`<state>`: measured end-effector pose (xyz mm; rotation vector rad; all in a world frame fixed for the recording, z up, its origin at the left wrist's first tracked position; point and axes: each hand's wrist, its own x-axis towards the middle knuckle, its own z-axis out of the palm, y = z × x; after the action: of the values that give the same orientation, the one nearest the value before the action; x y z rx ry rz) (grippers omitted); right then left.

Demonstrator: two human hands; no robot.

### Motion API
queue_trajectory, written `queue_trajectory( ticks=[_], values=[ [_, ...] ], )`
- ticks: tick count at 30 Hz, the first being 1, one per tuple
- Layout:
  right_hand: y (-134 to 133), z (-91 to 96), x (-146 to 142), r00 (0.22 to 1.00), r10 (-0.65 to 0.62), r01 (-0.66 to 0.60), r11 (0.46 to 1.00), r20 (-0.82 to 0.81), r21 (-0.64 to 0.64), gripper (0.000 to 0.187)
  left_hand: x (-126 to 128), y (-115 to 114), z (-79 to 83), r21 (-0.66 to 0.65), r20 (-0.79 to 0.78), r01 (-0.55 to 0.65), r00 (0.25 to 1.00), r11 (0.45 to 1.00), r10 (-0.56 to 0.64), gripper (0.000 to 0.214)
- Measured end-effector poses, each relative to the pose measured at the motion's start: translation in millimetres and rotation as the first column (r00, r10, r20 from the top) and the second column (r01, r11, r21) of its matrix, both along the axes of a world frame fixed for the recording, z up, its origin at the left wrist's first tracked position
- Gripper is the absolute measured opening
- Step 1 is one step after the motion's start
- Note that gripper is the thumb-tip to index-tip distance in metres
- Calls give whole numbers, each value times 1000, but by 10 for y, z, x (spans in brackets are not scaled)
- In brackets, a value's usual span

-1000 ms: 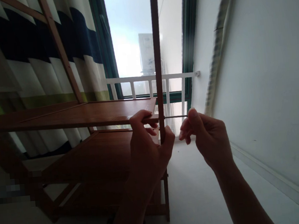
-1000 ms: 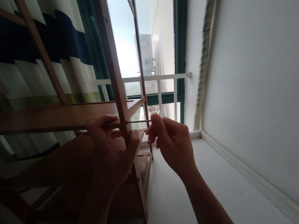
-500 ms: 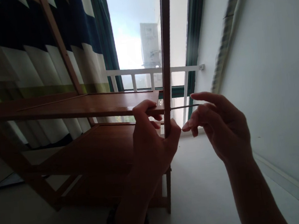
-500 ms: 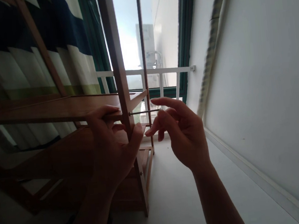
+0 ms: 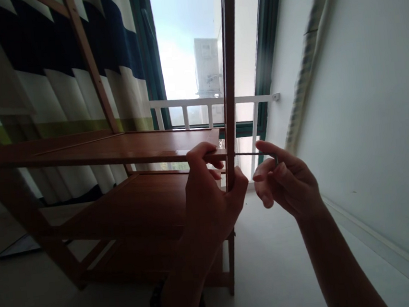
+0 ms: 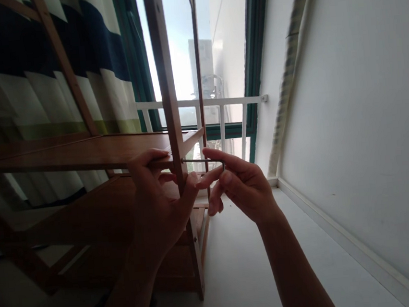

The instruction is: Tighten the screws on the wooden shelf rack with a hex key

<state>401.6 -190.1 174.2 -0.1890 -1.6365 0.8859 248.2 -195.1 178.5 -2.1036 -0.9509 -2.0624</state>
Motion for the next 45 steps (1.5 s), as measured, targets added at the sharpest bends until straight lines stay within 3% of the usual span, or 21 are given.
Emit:
queue_trajectory(
  ticks=[5, 10, 20, 25, 28, 32, 36, 38, 45],
  values=[
    [-77, 58, -189, 959, -231, 212, 970, -167, -122, 29, 2, 19, -10, -1, -3, 23, 1000, 1000, -23, 49],
    [-114, 104, -287, 969, -108, 54, 970, -222, -236, 25, 6, 27, -14, -3, 10, 15, 1000, 1000, -15, 49],
    [-32, 8, -182, 977, -173, 164, 983, -122, -82, 26, -10, 20, -29, 7, -7, 16, 1000, 1000, -16, 49],
    [8, 4, -214, 916, -359, 347, 933, -179, -93, 33, -9, 12, -21, 8, -8, 24, 1000, 1000, -24, 47],
    [7, 20, -217, 906, -369, 361, 930, -208, -77, 14, -5, 17, -16, 15, -7, 15, 1000, 1000, -15, 47],
    [-80, 68, -225, 909, -383, 366, 922, -165, -128, 29, -7, 24, -11, 15, -13, 8, 1000, 1000, -7, 46],
    [-197, 129, -270, 891, -428, 402, 899, -155, -172, 15, -6, 17, -8, 27, -9, 3, 1000, 1000, -2, 47],
    [-222, 141, -279, 876, -447, 421, 892, -180, -166, 20, -4, 10, -8, 19, -6, 5, 1000, 1000, -5, 47],
    [-117, 84, -117, 966, -206, 209, 978, -155, 1, 18, -3, 13, -8, 29, -4, -15, 1000, 999, 15, 49]
  ],
)
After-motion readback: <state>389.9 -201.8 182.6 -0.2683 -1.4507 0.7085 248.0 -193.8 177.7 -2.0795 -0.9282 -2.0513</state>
